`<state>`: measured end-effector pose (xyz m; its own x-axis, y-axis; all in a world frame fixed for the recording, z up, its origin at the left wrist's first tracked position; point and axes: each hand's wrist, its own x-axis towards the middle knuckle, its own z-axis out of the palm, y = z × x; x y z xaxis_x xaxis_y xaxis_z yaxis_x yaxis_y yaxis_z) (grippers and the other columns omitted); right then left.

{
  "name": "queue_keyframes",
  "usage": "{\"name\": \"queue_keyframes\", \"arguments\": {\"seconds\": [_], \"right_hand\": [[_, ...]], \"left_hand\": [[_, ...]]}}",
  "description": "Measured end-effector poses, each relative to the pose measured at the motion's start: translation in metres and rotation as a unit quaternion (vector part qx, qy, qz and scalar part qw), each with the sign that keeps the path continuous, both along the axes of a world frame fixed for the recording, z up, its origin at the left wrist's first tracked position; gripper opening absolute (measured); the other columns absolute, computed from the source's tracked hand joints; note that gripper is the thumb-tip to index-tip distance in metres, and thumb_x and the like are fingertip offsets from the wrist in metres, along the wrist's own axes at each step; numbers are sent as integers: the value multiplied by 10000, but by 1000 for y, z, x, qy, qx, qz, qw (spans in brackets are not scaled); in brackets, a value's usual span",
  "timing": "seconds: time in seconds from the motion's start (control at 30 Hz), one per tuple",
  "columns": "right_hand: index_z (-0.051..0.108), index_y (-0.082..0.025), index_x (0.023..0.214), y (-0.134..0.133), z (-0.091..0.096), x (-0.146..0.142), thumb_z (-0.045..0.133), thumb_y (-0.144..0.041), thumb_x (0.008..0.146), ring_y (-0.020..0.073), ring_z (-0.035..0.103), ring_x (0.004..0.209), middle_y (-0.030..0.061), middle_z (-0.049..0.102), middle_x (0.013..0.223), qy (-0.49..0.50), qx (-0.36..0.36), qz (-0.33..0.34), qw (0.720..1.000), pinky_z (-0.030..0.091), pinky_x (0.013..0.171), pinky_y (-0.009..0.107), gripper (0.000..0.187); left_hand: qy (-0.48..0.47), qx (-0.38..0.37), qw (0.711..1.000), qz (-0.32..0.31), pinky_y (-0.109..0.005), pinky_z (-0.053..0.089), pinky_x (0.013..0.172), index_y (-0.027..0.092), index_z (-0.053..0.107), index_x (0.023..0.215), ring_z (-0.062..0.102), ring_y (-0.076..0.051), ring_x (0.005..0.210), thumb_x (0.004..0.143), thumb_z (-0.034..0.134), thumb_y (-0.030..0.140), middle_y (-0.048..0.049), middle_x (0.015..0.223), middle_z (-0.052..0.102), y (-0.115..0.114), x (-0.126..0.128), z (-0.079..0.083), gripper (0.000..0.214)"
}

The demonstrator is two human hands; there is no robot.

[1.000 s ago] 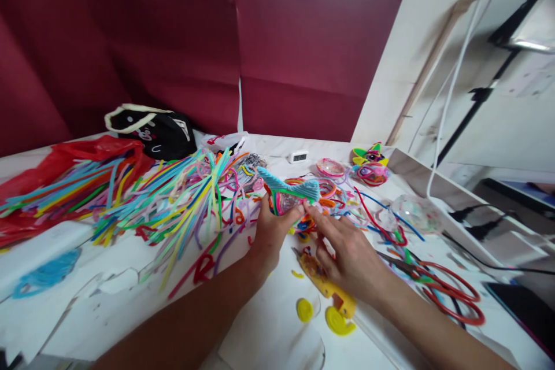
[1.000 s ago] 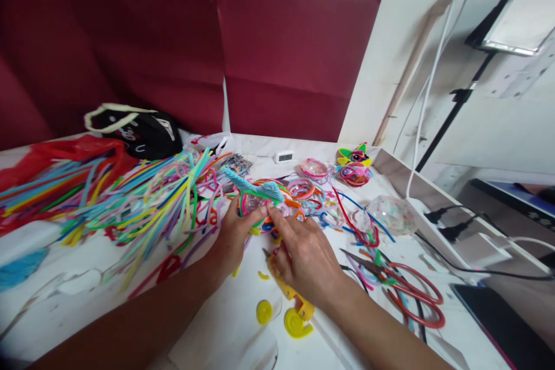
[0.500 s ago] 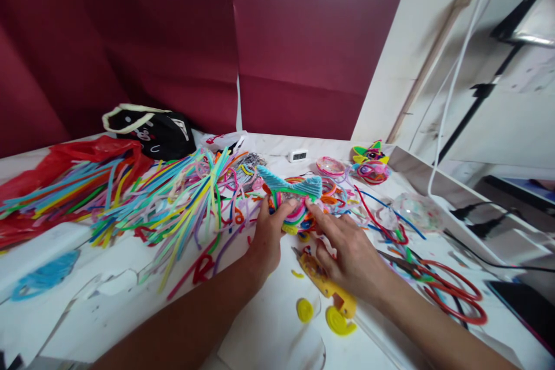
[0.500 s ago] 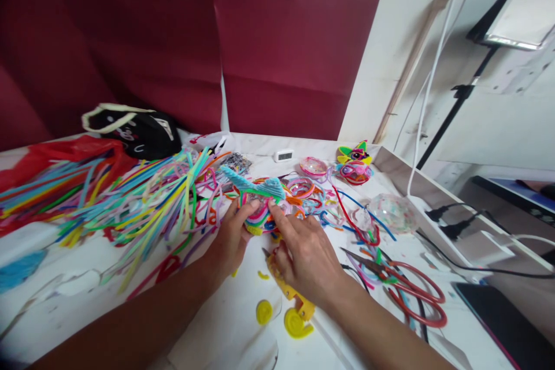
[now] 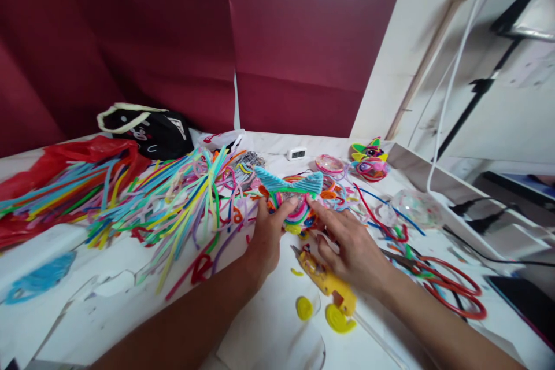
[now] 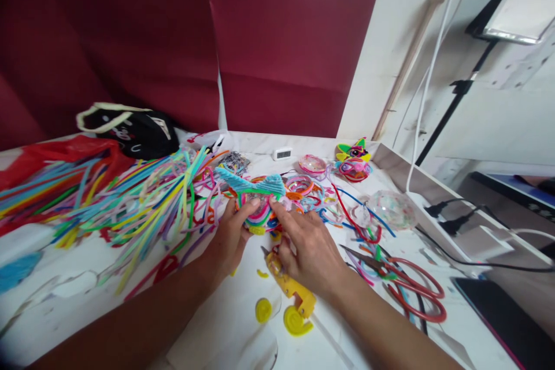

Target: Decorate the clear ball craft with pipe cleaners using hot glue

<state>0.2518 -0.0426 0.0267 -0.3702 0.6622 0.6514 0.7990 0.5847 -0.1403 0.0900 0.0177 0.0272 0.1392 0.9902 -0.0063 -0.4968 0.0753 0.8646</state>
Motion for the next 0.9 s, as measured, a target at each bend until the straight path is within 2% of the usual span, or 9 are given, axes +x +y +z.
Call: {"name": "queue_keyframes", "arguments": {"seconds": [0.13,0.3,0.5,0.67,0.9], "right_hand": [[325,-220,1555,1,-1,2,506,-94,898,247,702,904,96,735,1083,-4,2,0,1000,516,766,405,693],[337,-191,1543,2,-3,4,507,-89,892,246,697,889,100,733,1054,-12,15,1,1000,513,760,400,681],[364,-176,1523,3,-4,4,521,-95,892,234,681,844,84,724,999,-11,13,-5,1000,509,754,394,656],[366,-162,1518,3,-4,5,520,-97,897,237,690,873,95,732,1038,-19,18,-8,1000,510,751,391,643],[339,-154,1530,2,-3,4,515,-98,902,229,688,856,90,736,1017,-24,22,-10,999,508,755,383,655]], "left_hand": [[14,-8,1000,12,-314,563,733,253,557,1093,711,-214,880,705,841,329,-1,955,728,-2,0,2,486],[20,-6,1000,11,-278,541,692,259,574,1153,715,-205,876,701,838,302,-5,976,743,-3,0,4,525],[35,-23,999,-2,-345,563,808,263,573,1127,718,-250,989,672,849,346,-25,1111,750,-5,-1,7,538],[30,-28,999,-5,-378,559,882,283,566,1150,704,-268,1064,649,854,338,-18,1134,746,-5,0,9,581],[51,-36,998,6,-398,557,885,279,536,1069,713,-260,1006,641,853,358,-13,1114,744,-5,1,7,539]]}}
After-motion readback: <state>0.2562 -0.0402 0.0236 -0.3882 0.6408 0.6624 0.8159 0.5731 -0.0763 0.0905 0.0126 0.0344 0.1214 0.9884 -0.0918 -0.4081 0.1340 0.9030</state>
